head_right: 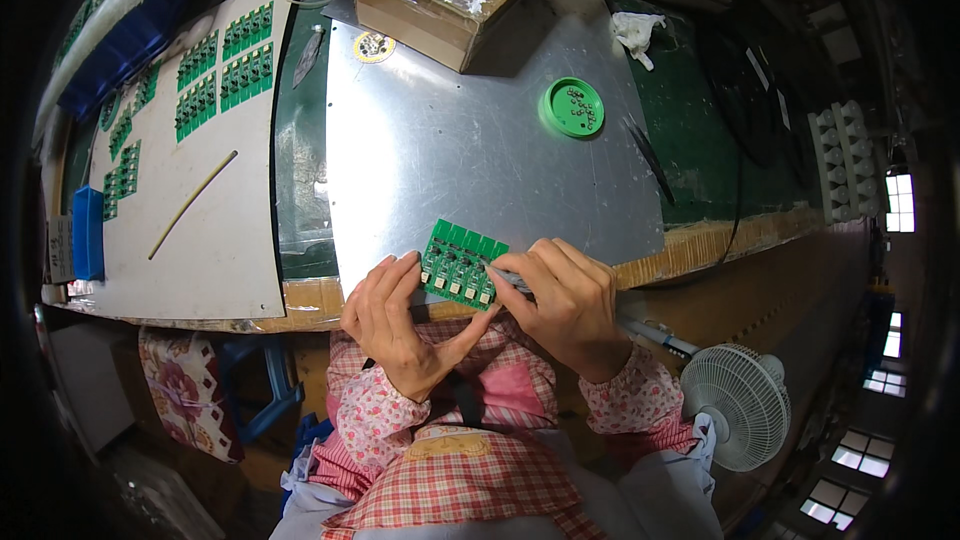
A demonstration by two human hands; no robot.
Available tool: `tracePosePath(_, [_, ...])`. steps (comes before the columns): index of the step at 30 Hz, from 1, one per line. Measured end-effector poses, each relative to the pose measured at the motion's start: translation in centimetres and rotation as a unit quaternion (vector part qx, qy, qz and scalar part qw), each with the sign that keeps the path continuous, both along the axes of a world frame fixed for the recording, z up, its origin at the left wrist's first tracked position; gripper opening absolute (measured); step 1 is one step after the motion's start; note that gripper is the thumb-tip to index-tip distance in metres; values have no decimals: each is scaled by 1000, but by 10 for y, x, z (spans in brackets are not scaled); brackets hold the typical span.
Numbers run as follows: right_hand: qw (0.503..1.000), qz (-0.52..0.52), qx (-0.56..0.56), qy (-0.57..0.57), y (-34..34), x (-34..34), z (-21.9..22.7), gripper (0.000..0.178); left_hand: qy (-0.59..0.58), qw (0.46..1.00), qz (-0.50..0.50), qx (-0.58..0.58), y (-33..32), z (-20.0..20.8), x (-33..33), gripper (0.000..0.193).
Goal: The person places small LED components from a parts container onto circuit boards using tweezers, then secures them with a wooden stick.
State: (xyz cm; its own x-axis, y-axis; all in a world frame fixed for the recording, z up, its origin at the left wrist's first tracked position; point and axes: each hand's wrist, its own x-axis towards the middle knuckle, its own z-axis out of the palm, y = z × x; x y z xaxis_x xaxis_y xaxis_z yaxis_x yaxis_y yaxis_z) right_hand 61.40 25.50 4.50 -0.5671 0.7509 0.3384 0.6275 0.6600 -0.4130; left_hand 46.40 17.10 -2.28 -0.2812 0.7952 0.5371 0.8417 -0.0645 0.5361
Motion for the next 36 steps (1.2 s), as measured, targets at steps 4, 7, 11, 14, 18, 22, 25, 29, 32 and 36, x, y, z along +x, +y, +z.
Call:
tracePosePath(4, [1000, 0, 1, -3, 0, 0, -1, 16, 0, 1000, 0, -1, 0, 0, 0, 70])
tracePosePath(7, [1000, 0, 4, -8, 1, -1, 0, 16, 1, 1000, -3, -1, 1, -1, 0, 70])
tracePosePath(11, [1000, 1, 9, -18, 1, -1, 2, 16, 1, 1000, -1, 1, 0, -1, 0, 70])
tracePosePath(14, [999, 13, 19, -34, 1, 0, 3, 16, 1, 1000, 0, 3, 0, -1, 1, 70])
tracePosePath(18, [999, 12, 16, -37, 0, 2, 5, 15, -3, 1000, -1, 2, 0, -3, 1, 70])
tracePosePath(22, [999, 9, 11, -34, -1, 1, 6, 15, 0, 1000, 1, -2, -1, 1, 0, 69])
tracePosePath(25, [999, 10, 12, -38, 1, 1, 7, 14, -2, 1000, 3, 1, 1, 2, 0, 69])
tracePosePath(29, [999, 11, 12, -45, 2, 1, 7, 14, -3, 1000, 0, 2, 2, -1, 1, 68])
tracePosePath(32, [999, 8, 10, -47, 1, 1, 6, 14, -2, 1000, -1, 2, 1, 0, 0, 68])
tracePosePath(36, [998, 7, 16, -52, 0, -2, 9, 15, -4, 1000, 1, 8, 0, -1, 1, 68])
